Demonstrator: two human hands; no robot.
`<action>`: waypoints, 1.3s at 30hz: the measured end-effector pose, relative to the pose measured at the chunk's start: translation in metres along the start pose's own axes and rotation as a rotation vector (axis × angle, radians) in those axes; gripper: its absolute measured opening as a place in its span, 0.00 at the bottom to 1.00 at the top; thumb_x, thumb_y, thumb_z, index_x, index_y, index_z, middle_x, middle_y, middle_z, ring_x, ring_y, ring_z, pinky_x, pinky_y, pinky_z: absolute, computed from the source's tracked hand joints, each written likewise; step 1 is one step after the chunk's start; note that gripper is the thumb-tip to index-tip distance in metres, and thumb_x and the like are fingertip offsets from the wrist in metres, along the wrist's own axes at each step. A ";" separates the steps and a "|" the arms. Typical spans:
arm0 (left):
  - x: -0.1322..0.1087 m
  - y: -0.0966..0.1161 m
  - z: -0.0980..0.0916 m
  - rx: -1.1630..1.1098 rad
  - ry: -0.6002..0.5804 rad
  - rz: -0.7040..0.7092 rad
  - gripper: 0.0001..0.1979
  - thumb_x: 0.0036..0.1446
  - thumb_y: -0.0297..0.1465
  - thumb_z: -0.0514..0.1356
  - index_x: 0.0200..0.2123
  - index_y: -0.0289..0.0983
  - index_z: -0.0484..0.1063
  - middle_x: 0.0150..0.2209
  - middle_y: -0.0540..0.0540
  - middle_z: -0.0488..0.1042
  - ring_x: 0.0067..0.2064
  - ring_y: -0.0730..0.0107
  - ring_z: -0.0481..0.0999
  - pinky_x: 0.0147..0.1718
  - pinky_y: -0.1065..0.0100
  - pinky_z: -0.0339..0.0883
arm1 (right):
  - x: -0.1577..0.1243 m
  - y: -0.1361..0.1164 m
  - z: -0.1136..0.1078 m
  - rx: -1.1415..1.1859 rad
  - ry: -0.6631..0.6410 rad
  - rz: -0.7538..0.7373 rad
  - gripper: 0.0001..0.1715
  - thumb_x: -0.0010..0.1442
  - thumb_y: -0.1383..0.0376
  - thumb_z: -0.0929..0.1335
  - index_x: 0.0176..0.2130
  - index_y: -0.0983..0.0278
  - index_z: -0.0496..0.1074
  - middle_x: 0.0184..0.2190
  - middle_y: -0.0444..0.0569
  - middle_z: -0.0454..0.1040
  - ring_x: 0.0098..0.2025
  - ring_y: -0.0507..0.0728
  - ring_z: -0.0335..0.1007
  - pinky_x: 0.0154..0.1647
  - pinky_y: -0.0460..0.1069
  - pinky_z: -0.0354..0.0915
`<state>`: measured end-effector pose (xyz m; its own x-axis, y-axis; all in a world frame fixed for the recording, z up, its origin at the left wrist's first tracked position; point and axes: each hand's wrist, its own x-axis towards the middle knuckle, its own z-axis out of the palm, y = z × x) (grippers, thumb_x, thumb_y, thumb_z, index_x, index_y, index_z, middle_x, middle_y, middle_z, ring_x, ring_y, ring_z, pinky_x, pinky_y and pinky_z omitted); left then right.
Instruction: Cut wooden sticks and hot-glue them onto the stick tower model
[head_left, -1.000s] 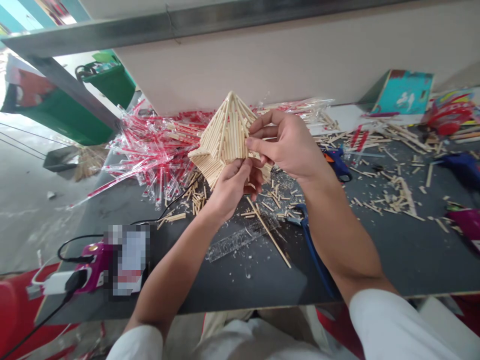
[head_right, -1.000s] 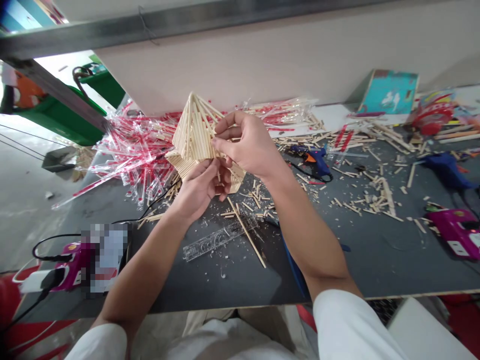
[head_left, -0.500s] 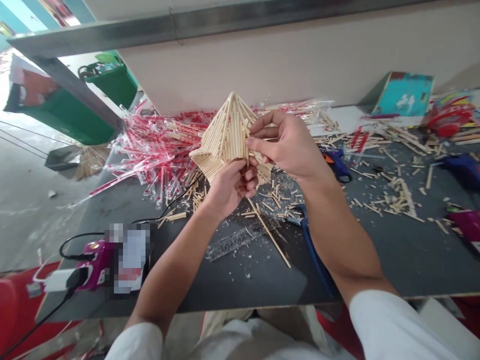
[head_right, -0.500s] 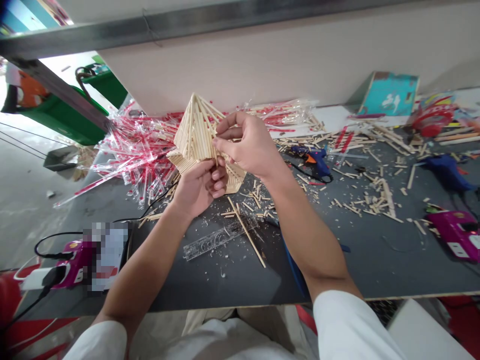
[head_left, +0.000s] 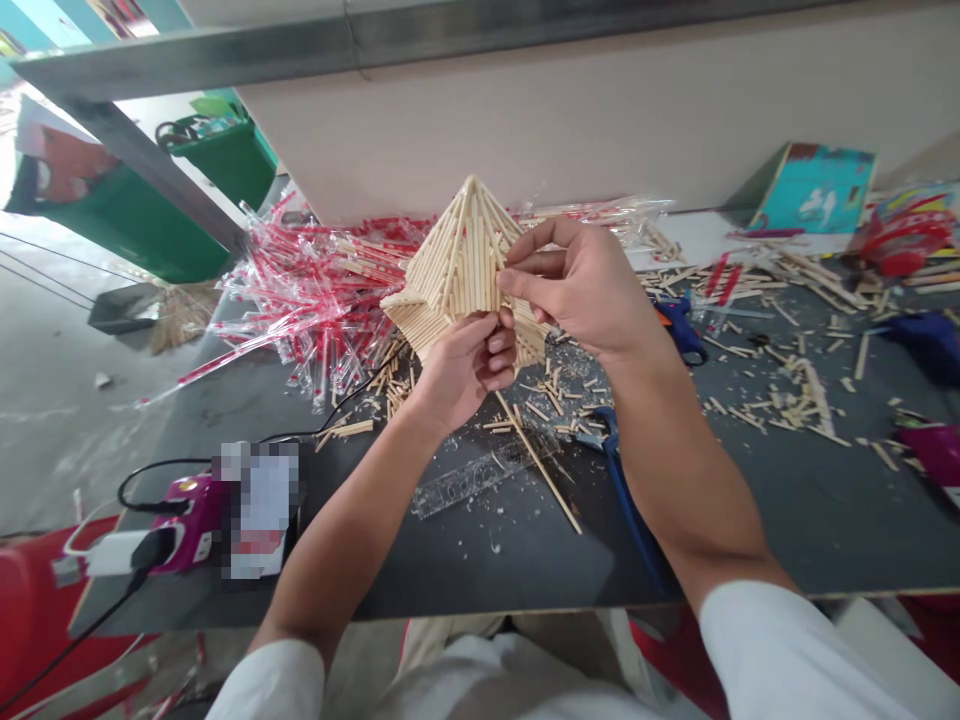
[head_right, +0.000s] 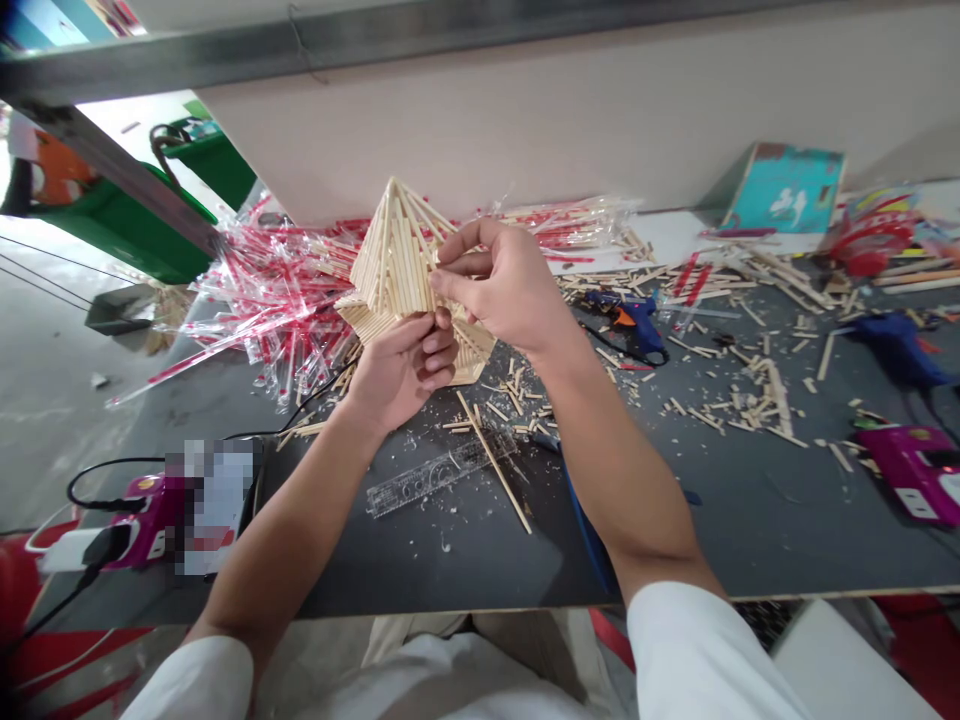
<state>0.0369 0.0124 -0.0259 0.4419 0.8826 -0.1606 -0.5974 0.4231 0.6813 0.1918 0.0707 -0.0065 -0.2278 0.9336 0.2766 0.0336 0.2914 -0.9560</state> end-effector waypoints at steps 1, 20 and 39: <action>0.000 0.000 0.000 -0.004 -0.002 -0.001 0.08 0.67 0.27 0.55 0.34 0.34 0.70 0.27 0.54 0.53 0.23 0.81 0.59 0.18 0.78 0.52 | 0.000 0.000 0.000 -0.004 -0.001 -0.001 0.18 0.55 0.65 0.79 0.38 0.63 0.70 0.26 0.42 0.74 0.23 0.47 0.67 0.17 0.41 0.66; -0.001 0.001 0.005 0.000 0.000 -0.006 0.08 0.67 0.26 0.53 0.34 0.34 0.67 0.27 0.55 0.50 0.23 0.81 0.57 0.18 0.79 0.51 | 0.000 -0.001 0.001 -0.034 0.046 -0.027 0.15 0.54 0.70 0.78 0.37 0.64 0.71 0.26 0.42 0.75 0.22 0.47 0.69 0.14 0.39 0.65; -0.047 -0.050 -0.010 0.999 0.050 0.218 0.13 0.71 0.39 0.45 0.34 0.40 0.57 0.26 0.55 0.51 0.24 0.75 0.54 0.23 0.73 0.51 | -0.115 0.014 -0.035 -0.124 0.098 -0.017 0.16 0.63 0.55 0.74 0.44 0.62 0.72 0.32 0.46 0.78 0.20 0.48 0.67 0.18 0.45 0.65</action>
<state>0.0393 -0.0479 -0.0600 0.3482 0.9371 0.0243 0.1797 -0.0922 0.9794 0.2528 -0.0254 -0.0489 -0.1340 0.9425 0.3061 0.1523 0.3248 -0.9334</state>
